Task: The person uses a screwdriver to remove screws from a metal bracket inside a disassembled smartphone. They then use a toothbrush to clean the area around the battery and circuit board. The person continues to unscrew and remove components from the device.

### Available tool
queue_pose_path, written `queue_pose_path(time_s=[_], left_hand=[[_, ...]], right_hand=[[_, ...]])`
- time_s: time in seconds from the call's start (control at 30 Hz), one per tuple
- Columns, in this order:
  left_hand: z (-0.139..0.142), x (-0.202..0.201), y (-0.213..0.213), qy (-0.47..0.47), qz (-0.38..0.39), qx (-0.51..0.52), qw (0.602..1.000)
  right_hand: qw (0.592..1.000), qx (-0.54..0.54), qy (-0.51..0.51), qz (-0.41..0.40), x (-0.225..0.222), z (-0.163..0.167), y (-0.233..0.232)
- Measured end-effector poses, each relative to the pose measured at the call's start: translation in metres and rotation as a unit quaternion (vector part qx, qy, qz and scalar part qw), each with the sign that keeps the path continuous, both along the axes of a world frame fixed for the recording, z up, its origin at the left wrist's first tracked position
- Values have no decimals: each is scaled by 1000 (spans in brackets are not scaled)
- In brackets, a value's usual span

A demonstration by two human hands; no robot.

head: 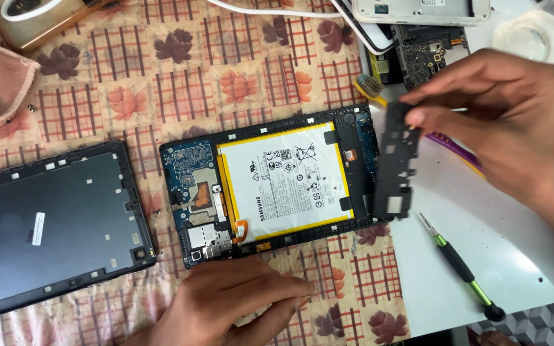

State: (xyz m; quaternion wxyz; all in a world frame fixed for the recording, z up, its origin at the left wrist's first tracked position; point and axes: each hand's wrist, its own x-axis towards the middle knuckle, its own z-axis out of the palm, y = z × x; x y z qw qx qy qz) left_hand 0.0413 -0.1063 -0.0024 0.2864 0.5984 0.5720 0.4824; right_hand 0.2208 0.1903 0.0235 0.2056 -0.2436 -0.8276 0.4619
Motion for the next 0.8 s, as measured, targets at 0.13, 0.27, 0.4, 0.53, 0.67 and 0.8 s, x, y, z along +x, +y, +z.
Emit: queue_pose_path(time_s=[0.13, 0.27, 0.4, 0.53, 0.67, 0.8], left_hand=[[0, -2, 0, -1, -6, 1, 1000], [-1, -1, 0, -4, -7, 3, 1000], [-1, -1, 0, -5, -8, -1, 1000], [-2, -2, 1, -13, -17, -3, 1000], [-2, -1, 0, -20, -19, -2, 1000], [-3, -1, 1, -29, -21, -9, 999]], right_hand=[[999, -24, 21, 36, -9, -3, -12], [995, -41, 51, 79, -14, 3, -22], [986, 57, 13, 159, -16, 12, -26], [964, 187, -81, 171, -13, 15, -31], [962, 153, -100, 204, -11, 14, -32], [951, 149, -140, 232, -9, 15, -27]])
